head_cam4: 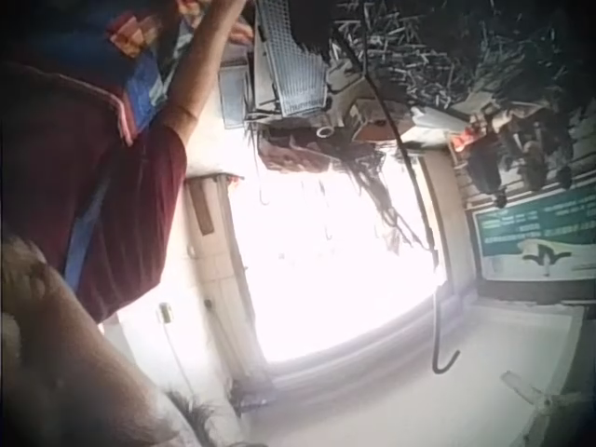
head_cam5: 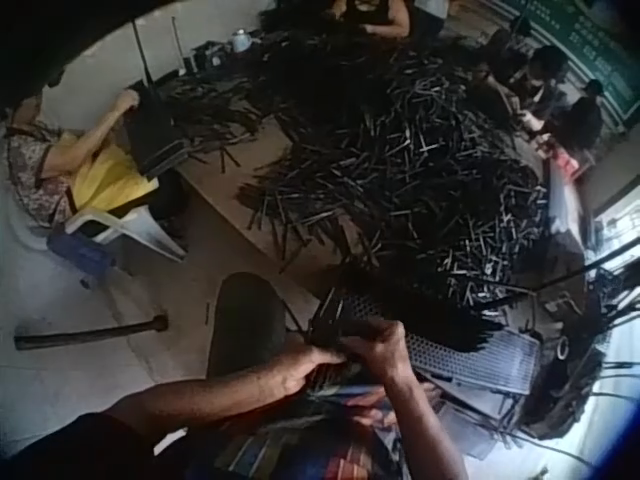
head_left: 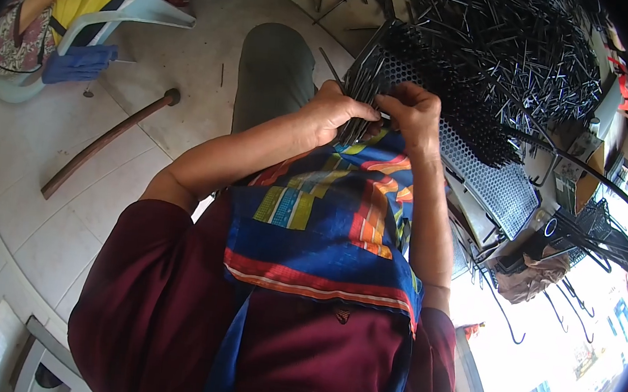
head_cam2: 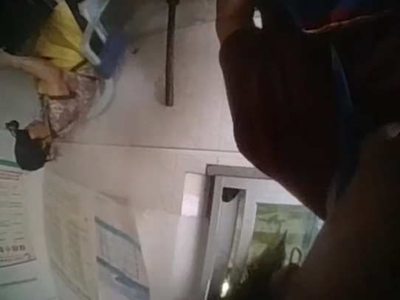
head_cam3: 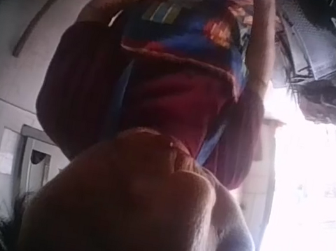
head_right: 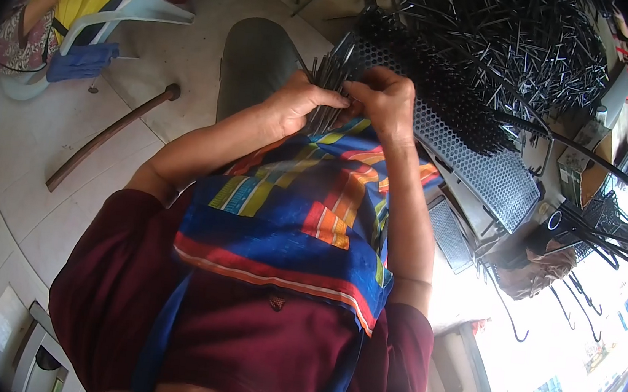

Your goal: Inserting thin black rods into a perforated strip to assemble a product.

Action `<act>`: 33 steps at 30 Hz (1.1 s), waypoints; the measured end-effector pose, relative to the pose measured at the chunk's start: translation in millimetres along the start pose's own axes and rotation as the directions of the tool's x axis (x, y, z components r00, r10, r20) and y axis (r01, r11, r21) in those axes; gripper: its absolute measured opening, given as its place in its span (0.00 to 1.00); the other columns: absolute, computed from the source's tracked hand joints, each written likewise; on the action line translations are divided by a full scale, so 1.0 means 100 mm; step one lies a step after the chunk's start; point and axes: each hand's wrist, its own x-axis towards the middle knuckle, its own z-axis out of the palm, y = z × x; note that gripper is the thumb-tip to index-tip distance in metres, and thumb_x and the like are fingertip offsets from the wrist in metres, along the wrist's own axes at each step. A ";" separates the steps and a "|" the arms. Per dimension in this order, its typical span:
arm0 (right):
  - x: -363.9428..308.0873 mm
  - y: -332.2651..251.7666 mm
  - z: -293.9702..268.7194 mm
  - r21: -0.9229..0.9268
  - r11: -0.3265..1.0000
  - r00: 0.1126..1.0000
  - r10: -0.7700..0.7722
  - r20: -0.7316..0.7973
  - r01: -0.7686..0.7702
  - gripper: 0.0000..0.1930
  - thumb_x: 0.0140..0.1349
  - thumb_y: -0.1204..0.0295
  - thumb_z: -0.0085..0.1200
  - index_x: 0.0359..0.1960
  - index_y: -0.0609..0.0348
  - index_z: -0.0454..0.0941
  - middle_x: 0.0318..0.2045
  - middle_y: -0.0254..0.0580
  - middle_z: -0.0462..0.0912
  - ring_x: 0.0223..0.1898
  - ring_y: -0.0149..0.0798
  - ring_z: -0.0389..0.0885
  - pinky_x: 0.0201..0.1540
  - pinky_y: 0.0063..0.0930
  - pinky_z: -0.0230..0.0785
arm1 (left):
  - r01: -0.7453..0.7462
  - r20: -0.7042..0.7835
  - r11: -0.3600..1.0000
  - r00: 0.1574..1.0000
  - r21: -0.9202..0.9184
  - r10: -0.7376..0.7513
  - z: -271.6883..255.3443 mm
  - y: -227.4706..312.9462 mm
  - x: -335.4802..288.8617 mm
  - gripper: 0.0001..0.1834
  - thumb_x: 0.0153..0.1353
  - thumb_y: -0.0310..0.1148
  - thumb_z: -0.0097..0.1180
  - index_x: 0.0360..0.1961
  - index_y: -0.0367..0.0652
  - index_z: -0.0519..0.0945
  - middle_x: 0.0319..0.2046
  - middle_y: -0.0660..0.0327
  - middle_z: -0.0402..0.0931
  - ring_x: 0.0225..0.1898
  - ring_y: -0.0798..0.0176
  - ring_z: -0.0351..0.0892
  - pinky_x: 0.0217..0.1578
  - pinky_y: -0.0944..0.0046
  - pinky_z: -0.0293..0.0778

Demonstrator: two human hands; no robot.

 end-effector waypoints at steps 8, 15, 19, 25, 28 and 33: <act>-0.12 0.13 -0.04 0.326 0.945 0.999 -0.028 0.025 0.018 0.03 0.54 0.81 0.58 0.30 0.68 0.79 0.17 0.35 0.78 0.15 0.23 0.70 0.18 0.15 0.59 | 0.026 0.058 1.000 0.998 0.015 -0.027 0.00 0.07 -0.06 0.08 0.51 0.17 0.60 0.34 0.30 0.80 0.27 0.51 0.81 0.25 0.56 0.83 0.24 0.62 0.79; -0.11 0.11 -0.06 0.237 0.971 1.000 0.025 -0.008 -0.023 0.04 0.55 0.81 0.58 0.32 0.67 0.80 0.18 0.33 0.78 0.15 0.22 0.69 0.18 0.15 0.58 | -0.042 0.032 0.994 0.999 0.099 0.039 0.03 0.02 -0.02 0.08 0.53 0.20 0.61 0.35 0.31 0.80 0.26 0.52 0.81 0.24 0.58 0.83 0.22 0.63 0.79; -0.10 0.03 -0.12 0.103 0.951 0.887 -0.226 -0.403 0.290 0.04 0.56 0.80 0.57 0.33 0.65 0.81 0.19 0.31 0.77 0.16 0.21 0.68 0.19 0.14 0.58 | 0.055 -0.109 0.992 0.993 0.113 -0.043 -0.02 0.02 -0.02 0.06 0.55 0.22 0.60 0.33 0.31 0.79 0.26 0.51 0.81 0.24 0.58 0.83 0.21 0.61 0.79; 0.21 0.02 -0.27 -0.315 0.783 0.630 -0.620 -0.468 0.537 0.05 0.56 0.83 0.58 0.34 0.64 0.81 0.24 0.28 0.78 0.18 0.19 0.67 0.22 0.12 0.58 | 0.124 -0.084 0.977 0.990 0.176 -0.110 0.02 -0.03 0.00 0.05 0.57 0.23 0.57 0.33 0.31 0.78 0.25 0.49 0.80 0.24 0.54 0.83 0.20 0.58 0.78; 0.23 0.03 -0.29 -0.379 0.785 0.628 -0.620 -0.471 0.491 0.05 0.53 0.83 0.60 0.31 0.62 0.81 0.24 0.33 0.77 0.24 0.24 0.74 0.28 0.17 0.66 | 0.137 -0.065 0.981 0.990 0.141 -0.129 0.01 -0.04 0.02 0.04 0.57 0.21 0.54 0.34 0.30 0.77 0.25 0.48 0.80 0.24 0.53 0.83 0.20 0.57 0.79; 0.22 0.03 -0.30 -0.385 0.787 0.658 -0.615 -0.435 0.481 0.05 0.53 0.83 0.60 0.32 0.62 0.81 0.24 0.33 0.78 0.24 0.23 0.73 0.28 0.15 0.65 | 0.151 -0.017 0.980 0.989 0.132 -0.150 0.01 -0.04 -0.01 0.05 0.57 0.20 0.52 0.34 0.28 0.78 0.26 0.47 0.80 0.24 0.53 0.83 0.21 0.57 0.80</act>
